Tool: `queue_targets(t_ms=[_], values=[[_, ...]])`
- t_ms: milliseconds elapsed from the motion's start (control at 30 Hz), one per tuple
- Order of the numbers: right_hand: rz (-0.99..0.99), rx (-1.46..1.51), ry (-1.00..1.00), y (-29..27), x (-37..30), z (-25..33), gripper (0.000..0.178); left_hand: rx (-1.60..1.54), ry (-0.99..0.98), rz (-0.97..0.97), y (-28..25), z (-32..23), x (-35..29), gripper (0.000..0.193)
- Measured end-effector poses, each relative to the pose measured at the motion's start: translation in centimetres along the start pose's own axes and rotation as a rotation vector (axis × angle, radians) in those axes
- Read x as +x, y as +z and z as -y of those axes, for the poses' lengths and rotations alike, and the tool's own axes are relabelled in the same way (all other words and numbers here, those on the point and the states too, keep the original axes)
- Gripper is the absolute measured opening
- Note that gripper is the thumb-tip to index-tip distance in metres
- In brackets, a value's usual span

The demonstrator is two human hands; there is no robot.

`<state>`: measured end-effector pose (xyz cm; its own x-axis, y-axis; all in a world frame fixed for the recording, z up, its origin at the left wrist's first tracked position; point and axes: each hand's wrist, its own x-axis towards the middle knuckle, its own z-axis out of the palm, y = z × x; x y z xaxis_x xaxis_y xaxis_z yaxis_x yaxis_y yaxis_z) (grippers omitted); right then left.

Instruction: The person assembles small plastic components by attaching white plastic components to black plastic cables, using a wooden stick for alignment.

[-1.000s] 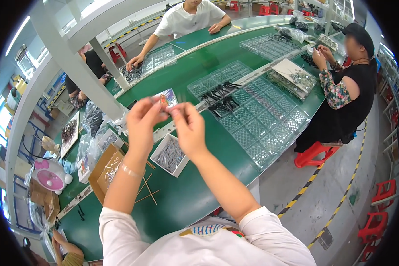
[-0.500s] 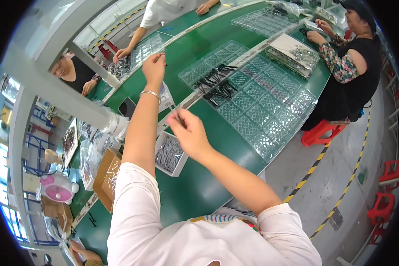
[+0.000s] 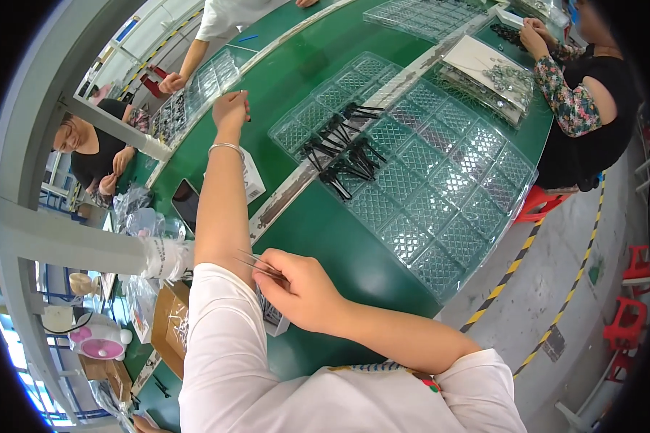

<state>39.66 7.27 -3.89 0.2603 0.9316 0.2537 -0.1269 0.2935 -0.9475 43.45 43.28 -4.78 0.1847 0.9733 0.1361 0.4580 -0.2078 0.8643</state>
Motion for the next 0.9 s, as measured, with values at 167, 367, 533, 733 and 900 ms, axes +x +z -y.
queue_targets(t_ms=[167, 367, 533, 733, 900], values=[[0.008, 0.013, 0.024, 0.3, 0.3, 0.5, 0.010, -0.257, -0.183, 0.009, -1.4, 1.4, 3.7, 0.012], [0.004, -0.024, 0.000, 0.1, 0.2, 0.1, 0.010, -0.522, -0.337, -0.010, -0.6, 2.0, 4.0, 0.008], [0.035, -0.058, 0.058, 0.3, -0.1, 0.6, 0.013, -0.635, -0.324, -0.116, -1.7, 2.3, 3.7, 0.009], [0.043, -0.064, 0.056, 0.2, -0.1, 0.9, 0.013, -0.650, -0.252, -0.181, -1.8, 2.8, 3.5, 0.013], [0.016, -0.100, 0.046, 0.0, 0.2, 0.4, 0.013, -0.681, -0.263, -0.176, -1.0, 2.4, 3.5, 0.014]])
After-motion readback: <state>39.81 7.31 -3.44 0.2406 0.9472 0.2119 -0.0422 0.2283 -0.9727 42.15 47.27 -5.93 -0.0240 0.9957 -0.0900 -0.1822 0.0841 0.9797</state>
